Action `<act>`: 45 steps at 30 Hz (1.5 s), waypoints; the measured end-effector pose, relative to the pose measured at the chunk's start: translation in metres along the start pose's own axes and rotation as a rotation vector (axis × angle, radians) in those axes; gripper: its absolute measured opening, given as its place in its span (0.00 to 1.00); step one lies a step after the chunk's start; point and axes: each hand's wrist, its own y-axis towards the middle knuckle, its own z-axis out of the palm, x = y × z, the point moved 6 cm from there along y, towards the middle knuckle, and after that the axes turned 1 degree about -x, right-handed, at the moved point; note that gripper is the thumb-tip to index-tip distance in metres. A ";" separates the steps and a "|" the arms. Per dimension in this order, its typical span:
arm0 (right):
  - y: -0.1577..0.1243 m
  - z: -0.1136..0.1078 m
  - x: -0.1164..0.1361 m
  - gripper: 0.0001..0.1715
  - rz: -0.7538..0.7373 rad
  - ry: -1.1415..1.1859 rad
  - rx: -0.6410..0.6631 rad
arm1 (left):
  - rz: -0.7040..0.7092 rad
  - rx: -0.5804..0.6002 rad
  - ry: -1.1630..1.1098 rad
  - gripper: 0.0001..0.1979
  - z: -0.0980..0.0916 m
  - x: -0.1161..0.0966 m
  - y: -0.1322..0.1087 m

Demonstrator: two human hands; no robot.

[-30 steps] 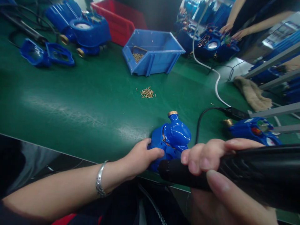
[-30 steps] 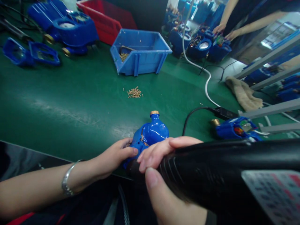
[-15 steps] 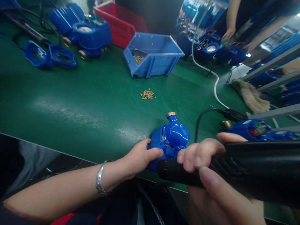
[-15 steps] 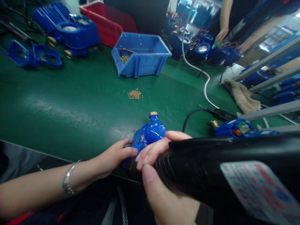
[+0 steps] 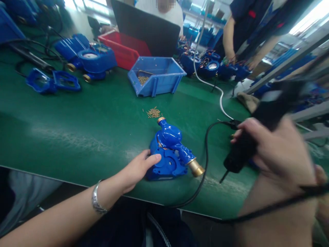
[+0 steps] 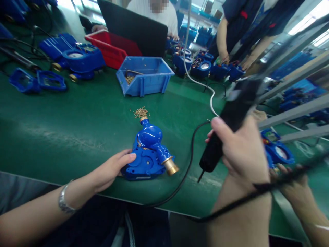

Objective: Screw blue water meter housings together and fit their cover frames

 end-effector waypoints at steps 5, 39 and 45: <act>0.035 0.059 -0.084 0.18 0.221 -0.435 0.126 | 0.330 -0.257 0.529 0.36 -0.028 -0.022 -0.001; -0.102 0.127 -0.046 0.20 0.225 0.899 0.211 | 0.747 0.299 0.336 0.16 0.024 -0.097 -0.008; -0.099 0.118 -0.038 0.18 0.370 0.901 0.231 | 0.764 0.316 0.157 0.18 0.017 -0.083 -0.012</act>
